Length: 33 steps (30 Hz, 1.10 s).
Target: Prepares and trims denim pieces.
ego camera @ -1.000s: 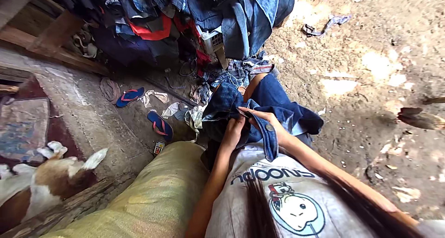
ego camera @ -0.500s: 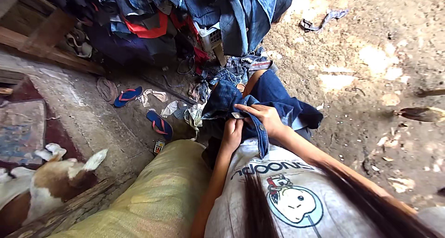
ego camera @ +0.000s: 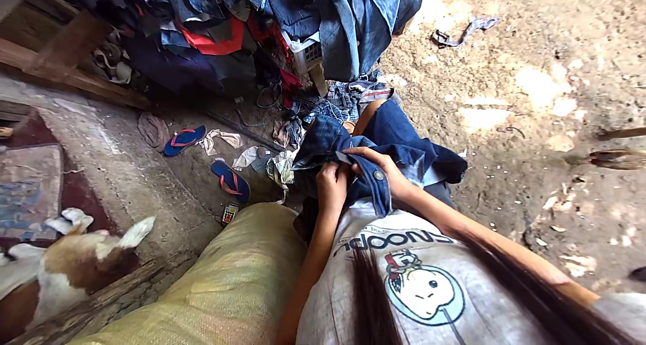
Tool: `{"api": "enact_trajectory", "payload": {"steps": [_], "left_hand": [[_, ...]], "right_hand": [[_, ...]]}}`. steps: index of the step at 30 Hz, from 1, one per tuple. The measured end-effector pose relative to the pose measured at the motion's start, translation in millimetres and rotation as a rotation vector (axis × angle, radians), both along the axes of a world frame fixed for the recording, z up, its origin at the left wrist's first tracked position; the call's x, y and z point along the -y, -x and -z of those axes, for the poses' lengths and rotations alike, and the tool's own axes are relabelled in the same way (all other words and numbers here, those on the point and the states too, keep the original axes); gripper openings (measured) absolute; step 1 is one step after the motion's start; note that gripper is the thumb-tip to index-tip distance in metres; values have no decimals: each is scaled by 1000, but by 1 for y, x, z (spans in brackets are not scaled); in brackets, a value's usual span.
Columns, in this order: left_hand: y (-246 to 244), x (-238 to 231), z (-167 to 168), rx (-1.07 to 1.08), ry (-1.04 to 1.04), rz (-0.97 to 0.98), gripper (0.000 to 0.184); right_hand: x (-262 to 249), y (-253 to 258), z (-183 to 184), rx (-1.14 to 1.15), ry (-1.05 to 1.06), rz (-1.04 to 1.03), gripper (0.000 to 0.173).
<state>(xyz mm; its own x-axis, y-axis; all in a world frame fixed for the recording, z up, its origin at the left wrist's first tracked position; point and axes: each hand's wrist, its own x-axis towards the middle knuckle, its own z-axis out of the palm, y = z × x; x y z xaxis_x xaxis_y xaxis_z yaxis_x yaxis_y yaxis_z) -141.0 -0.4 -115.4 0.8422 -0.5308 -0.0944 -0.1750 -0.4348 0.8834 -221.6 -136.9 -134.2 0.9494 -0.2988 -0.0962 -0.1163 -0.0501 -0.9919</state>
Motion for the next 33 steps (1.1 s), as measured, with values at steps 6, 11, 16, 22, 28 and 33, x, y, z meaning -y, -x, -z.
{"api": "enact_trajectory", "payload": {"steps": [6,11,16,22,28,33], "left_hand": [[-2,4,1,76,35,-93,23],[-6,4,-7,-127,66,-144,16],[-6,8,-9,-359,169,-150,6],[-4,5,6,-461,349,-131,12],[9,13,12,-777,536,-342,24],[16,28,18,-615,540,-428,14]], "right_hand": [[5,-3,-6,-216,-740,13,42],[-1,-2,4,-103,-487,31,25],[11,2,17,120,219,10,44],[26,3,4,256,784,-1,39],[28,4,6,231,836,25,47],[14,8,6,-166,-120,31,54]]}}
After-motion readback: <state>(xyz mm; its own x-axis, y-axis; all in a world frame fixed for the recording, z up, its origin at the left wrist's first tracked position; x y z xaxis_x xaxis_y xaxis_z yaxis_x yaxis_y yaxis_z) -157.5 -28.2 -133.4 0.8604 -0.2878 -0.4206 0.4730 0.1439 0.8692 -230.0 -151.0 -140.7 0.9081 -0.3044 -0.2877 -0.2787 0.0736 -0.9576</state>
